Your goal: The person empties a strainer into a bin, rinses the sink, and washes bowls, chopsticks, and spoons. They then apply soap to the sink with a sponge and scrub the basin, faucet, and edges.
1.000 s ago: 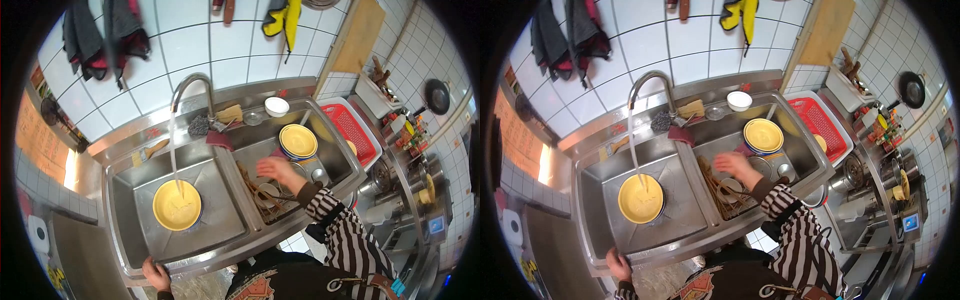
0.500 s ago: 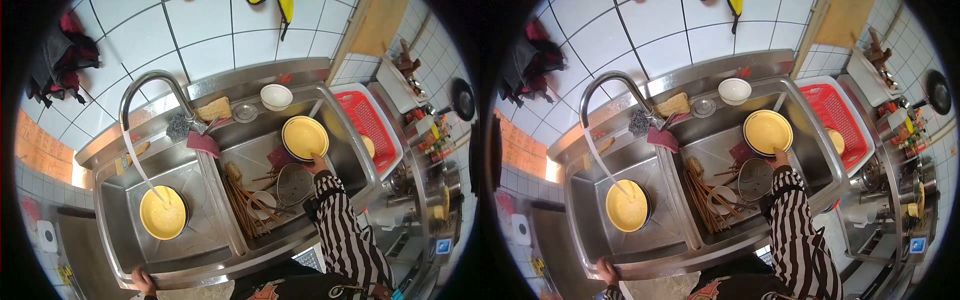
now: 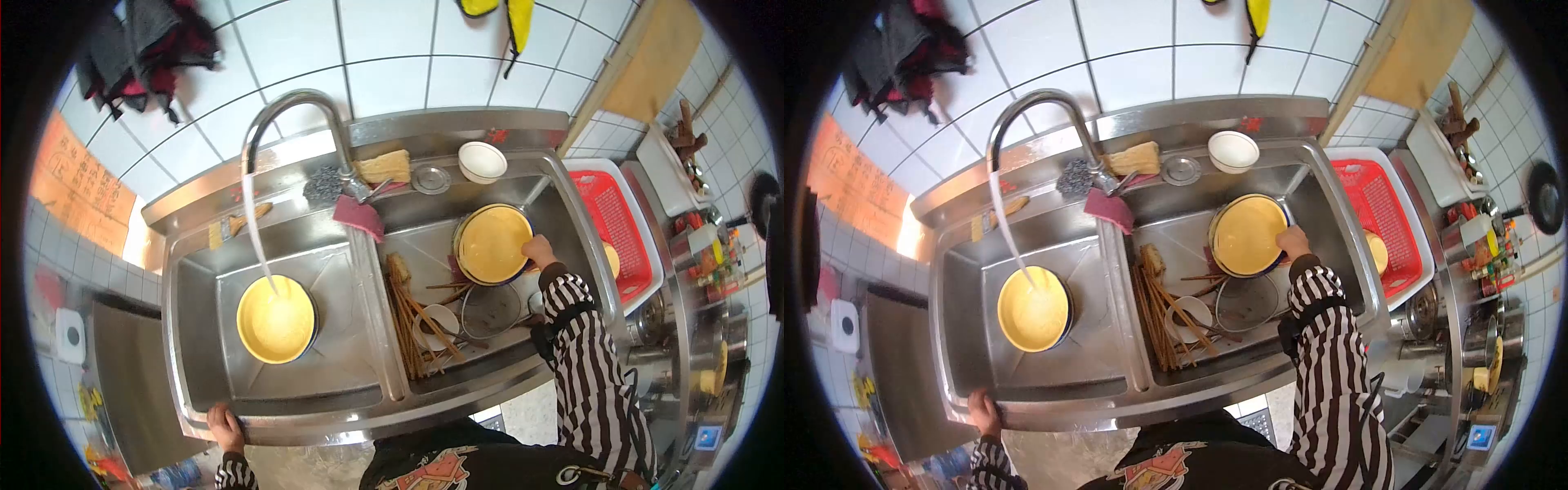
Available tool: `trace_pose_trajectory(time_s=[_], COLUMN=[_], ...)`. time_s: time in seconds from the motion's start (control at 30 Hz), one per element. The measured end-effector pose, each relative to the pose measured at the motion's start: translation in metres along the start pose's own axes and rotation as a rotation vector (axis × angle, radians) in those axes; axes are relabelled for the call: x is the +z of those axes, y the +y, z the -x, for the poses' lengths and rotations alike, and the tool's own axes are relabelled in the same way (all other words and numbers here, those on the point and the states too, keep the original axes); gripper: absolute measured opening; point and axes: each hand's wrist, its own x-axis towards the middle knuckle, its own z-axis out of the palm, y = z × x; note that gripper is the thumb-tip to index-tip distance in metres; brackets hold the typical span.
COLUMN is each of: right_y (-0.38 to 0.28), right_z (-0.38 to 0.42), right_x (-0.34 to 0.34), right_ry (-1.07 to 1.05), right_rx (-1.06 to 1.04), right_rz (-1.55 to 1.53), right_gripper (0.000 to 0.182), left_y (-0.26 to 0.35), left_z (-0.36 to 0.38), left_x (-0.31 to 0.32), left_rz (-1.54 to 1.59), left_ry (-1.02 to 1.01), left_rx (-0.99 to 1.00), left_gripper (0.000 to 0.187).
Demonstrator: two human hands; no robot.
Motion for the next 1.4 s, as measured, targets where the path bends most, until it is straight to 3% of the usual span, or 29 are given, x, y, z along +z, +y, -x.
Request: trace_pose_trajectory(time_s=[0.1, 0.23, 0.3, 0.47, 0.63, 0.77, 0.87, 1.07, 1.17, 1.23, 1.3, 1.4], right_y=[-0.048, -0.083, -0.091, -0.114, -0.130, -0.165, -0.201, -0.268, -0.288, -0.297, -0.293, -0.307], right_z=[0.026, 0.049, 0.055, 0.107, 0.161, 0.215, 0.248, 0.282, 0.260, 0.242, 0.210, 0.247], right_x=[-0.007, -0.004, 0.004, -0.024, -0.073, -0.106, -0.113, -0.089, -0.041, 0.002, 0.064, 0.116], right_ry=[0.154, 0.166, 0.275, 0.230, 0.430, 0.468, 0.480, 0.232, 0.091, -0.048, -0.226, -0.449], right_rx=[-0.093, -0.235, -0.387, -0.732, -1.222, -1.367, -1.368, -1.058, -1.006, -0.848, -0.713, -0.417], right_rz=[0.226, 0.370, 0.500, 0.725, 0.532, 0.504, 0.433, 0.281, 0.250, 0.186, -0.001, -0.422], right_gripper=[0.022, 0.021, 0.018, 0.028, 0.045, 0.053, 0.052, 0.029, 0.027, 0.026, 0.026, 0.021], left_y=[0.007, 0.014, 0.011, 0.014, 0.014, 0.014, 0.012, 0.013, 0.014, 0.013, 0.012, 0.013], left_z=[-0.001, -0.002, -0.002, -0.001, -0.001, -0.001, -0.001, 0.000, -0.001, 0.000, -0.001, 0.000], left_x=[-0.001, -0.002, 0.000, -0.001, -0.001, -0.005, -0.003, -0.002, -0.003, -0.003, -0.002, -0.001], left_rz=[0.047, 0.071, 0.066, 0.064, 0.106, 0.132, 0.135, 0.150, 0.152, 0.154, 0.167, 0.166], left_ry=[0.054, 0.120, 0.137, 0.174, 0.224, 0.212, 0.255, 0.291, 0.304, 0.307, 0.321, 0.327], left_rx=[-0.038, -0.041, -0.023, -0.031, -0.040, -0.053, -0.053, -0.050, -0.049, -0.047, -0.036, -0.038], left_gripper=[0.017, 0.015, 0.015, 0.013, 0.015, 0.016, 0.015, 0.013, 0.012, 0.012, 0.011, 0.011])
